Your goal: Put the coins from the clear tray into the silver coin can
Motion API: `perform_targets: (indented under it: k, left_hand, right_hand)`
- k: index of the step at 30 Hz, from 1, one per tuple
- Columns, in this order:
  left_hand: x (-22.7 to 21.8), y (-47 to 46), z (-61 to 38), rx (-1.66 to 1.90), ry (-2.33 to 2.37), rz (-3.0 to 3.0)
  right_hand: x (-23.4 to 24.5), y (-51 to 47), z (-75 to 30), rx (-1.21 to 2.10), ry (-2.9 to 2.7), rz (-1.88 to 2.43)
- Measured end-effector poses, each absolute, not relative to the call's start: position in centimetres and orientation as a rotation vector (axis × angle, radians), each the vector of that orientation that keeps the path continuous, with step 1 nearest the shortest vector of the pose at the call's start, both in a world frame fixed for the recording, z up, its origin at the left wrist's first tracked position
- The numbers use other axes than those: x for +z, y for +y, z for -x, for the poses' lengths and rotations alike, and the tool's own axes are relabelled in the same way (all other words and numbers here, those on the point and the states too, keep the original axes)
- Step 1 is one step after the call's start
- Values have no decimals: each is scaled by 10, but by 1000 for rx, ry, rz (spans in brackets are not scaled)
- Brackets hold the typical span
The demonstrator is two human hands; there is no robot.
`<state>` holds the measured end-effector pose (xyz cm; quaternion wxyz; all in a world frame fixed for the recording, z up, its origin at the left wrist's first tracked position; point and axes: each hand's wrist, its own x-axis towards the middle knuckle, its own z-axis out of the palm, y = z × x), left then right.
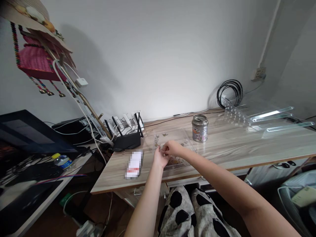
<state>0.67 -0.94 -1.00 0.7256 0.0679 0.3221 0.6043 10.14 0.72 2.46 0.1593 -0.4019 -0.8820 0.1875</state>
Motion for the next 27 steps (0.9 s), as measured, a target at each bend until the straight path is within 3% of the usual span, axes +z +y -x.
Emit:
perform_targets:
  k: [8,14,22,27]
  left_hand:
    - [-11,-14,-6,1277,640,-279]
    - [-14,-13,-5,1315,662,-252]
    - [-13,-13,-3,1361,636,-228]
    - [-7,-18,-3,1386,575,-245]
  right_hand:
    - [97,57,-209,-81,-1799,1715]
    - [96,80,-256,-66,-1718,1962]
    - [102,62,-231,-131,-1827,1847]
    - [62,-5,-156,-43,-2248,1454]
